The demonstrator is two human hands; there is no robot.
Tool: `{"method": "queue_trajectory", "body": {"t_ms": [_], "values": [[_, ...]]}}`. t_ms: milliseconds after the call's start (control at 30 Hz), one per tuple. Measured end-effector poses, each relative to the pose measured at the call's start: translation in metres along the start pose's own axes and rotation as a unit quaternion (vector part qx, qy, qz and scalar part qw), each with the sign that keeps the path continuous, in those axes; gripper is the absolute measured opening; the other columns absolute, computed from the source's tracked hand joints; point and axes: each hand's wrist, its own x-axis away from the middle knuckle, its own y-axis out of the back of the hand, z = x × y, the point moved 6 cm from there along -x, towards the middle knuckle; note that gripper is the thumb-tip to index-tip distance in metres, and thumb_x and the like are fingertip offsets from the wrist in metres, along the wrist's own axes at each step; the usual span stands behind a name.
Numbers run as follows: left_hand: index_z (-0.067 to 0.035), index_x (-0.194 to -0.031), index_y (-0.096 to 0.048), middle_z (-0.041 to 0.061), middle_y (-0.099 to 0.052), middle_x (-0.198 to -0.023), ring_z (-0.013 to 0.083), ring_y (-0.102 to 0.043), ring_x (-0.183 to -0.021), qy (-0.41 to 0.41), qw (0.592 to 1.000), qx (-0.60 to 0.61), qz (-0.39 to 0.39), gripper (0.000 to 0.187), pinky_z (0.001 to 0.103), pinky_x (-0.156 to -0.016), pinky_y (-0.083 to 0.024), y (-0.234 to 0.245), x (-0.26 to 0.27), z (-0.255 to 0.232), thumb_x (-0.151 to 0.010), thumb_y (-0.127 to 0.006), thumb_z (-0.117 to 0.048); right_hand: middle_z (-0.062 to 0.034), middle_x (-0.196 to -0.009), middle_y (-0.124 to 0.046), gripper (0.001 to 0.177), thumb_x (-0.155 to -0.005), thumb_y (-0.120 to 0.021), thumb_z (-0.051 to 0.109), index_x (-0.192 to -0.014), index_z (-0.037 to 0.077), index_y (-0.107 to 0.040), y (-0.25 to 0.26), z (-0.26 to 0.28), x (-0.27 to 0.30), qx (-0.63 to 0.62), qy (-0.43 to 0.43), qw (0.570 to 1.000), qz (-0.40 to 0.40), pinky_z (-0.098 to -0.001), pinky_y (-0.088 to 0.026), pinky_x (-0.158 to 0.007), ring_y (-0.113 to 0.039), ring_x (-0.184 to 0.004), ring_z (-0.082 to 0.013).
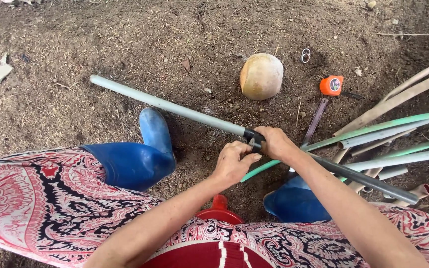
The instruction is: A person is selecting, measuring, and joining various PVC pipes together while sitting on the ground.
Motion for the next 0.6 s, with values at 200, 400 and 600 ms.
{"method": "queue_trajectory", "body": {"t_ms": [200,400,600], "values": [[-0.017,-0.087,-0.073,0.001,-0.069,-0.086,0.0146,-0.061,-0.082,-0.028,0.997,0.065,0.017,0.015,0.033,-0.076,-0.049,0.02,-0.033,-0.031,-0.08,-0.071,-0.03,-0.0182,-0.085,-0.068,0.023,-0.073,-0.06,0.01,-0.095,0.012,-0.064,0.0,0.002,0.004,-0.037,0.029,0.997,-0.06,-0.0496,-0.051,-0.068,-0.064,-0.087,-0.0376],[-0.012,-0.078,-0.072,0.004,-0.064,-0.076,0.0153,-0.06,-0.072,-0.032,0.995,0.091,0.018,0.02,0.031,-0.068,-0.048,0.024,-0.088,-0.038,-0.077,-0.074,-0.032,-0.0184,-0.084,-0.069,0.022,-0.077,-0.07,0.014,-0.096,0.004,-0.065,0.022,0.018,0.016,-0.004,0.065,0.995,-0.07,-0.0486,-0.052,-0.07,-0.066,-0.087,-0.0387],[-0.013,-0.072,-0.071,0.007,-0.066,-0.068,0.0211,-0.063,-0.072,0.046,0.997,0.068,-0.01,0.03,0.031,-0.065,-0.048,0.003,-0.143,0.01,-0.07,-0.074,-0.043,-0.0165,-0.088,-0.068,0.032,-0.08,-0.068,0.011,-0.11,0.004,-0.059,0.021,0.022,0.023,0.002,0.058,0.997,-0.047,-0.0458,-0.055,-0.069,-0.067,-0.083,-0.0362]]}}
